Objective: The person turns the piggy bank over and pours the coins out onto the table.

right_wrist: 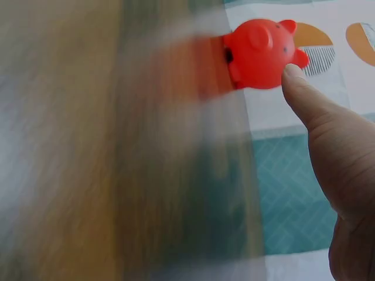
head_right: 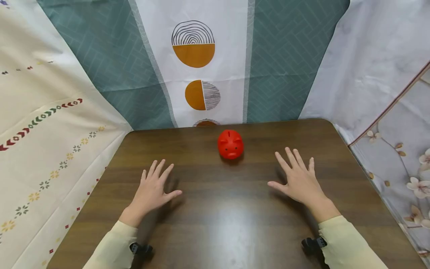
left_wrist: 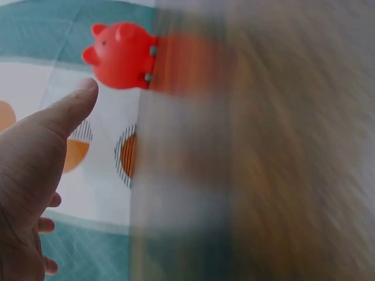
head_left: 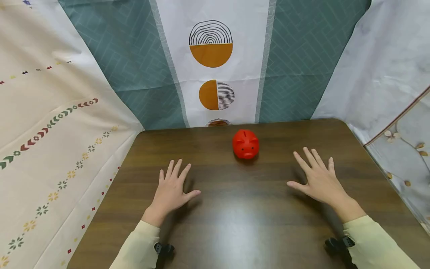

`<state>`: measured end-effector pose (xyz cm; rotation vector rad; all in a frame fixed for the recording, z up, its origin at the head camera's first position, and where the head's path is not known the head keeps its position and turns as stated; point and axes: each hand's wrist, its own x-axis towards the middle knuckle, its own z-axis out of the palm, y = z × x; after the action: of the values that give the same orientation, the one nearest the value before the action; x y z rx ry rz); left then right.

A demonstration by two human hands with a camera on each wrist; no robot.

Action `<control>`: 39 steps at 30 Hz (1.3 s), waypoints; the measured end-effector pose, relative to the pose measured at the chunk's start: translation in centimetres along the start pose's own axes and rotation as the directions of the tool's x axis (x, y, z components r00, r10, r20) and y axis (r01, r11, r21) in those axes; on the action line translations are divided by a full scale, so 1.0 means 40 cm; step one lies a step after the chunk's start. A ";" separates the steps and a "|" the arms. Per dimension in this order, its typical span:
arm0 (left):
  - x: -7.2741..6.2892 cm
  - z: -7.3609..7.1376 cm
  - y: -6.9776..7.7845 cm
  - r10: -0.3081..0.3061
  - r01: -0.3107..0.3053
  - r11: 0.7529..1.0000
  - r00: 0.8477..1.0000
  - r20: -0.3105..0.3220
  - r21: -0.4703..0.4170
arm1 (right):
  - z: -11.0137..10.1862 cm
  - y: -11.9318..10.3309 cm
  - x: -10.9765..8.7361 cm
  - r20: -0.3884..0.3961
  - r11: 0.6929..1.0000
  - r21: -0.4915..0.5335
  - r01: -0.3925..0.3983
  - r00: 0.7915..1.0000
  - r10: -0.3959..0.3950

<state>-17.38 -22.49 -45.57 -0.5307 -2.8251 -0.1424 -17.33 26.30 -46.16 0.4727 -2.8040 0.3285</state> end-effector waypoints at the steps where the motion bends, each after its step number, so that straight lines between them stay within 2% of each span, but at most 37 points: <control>1: 0.007 0.000 0.006 0.007 -0.007 1.000 1.000 -0.001 -0.001 | 0.002 -0.007 0.010 0.004 1.000 0.003 0.006 1.000 -0.006; 10: 0.058 0.000 0.057 0.079 -0.079 0.997 0.997 0.015 -0.013 | 0.036 -0.056 0.068 0.053 0.998 0.042 0.038 0.998 -0.040; 15: 0.100 0.003 0.085 0.125 -0.125 0.992 0.992 0.008 -0.007 | 0.053 -0.077 0.102 0.060 0.995 0.071 0.064 0.996 -0.068; 22: 0.174 0.025 0.127 0.159 -0.157 0.985 0.987 0.024 -0.078 | 0.059 -0.109 0.181 -0.037 0.973 0.180 0.146 0.989 -0.142; 26: 0.222 0.041 0.145 0.171 -0.168 0.982 0.985 0.028 -0.089 | 0.065 -0.125 0.233 -0.074 0.959 0.205 0.195 0.980 -0.183; 34: 0.317 0.059 0.190 0.224 -0.223 0.971 0.975 0.008 -0.084 | 0.081 -0.127 0.303 -0.029 0.962 0.196 0.192 0.981 -0.190; 39: 0.365 0.066 0.211 0.266 -0.265 0.963 0.964 0.003 -0.039 | 0.088 -0.120 0.331 -0.027 0.959 0.194 0.206 0.978 -0.205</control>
<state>-28.02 -9.26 -43.73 -0.9135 -2.7305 -0.1426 -28.48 17.14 -44.54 0.7982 -2.6965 0.5621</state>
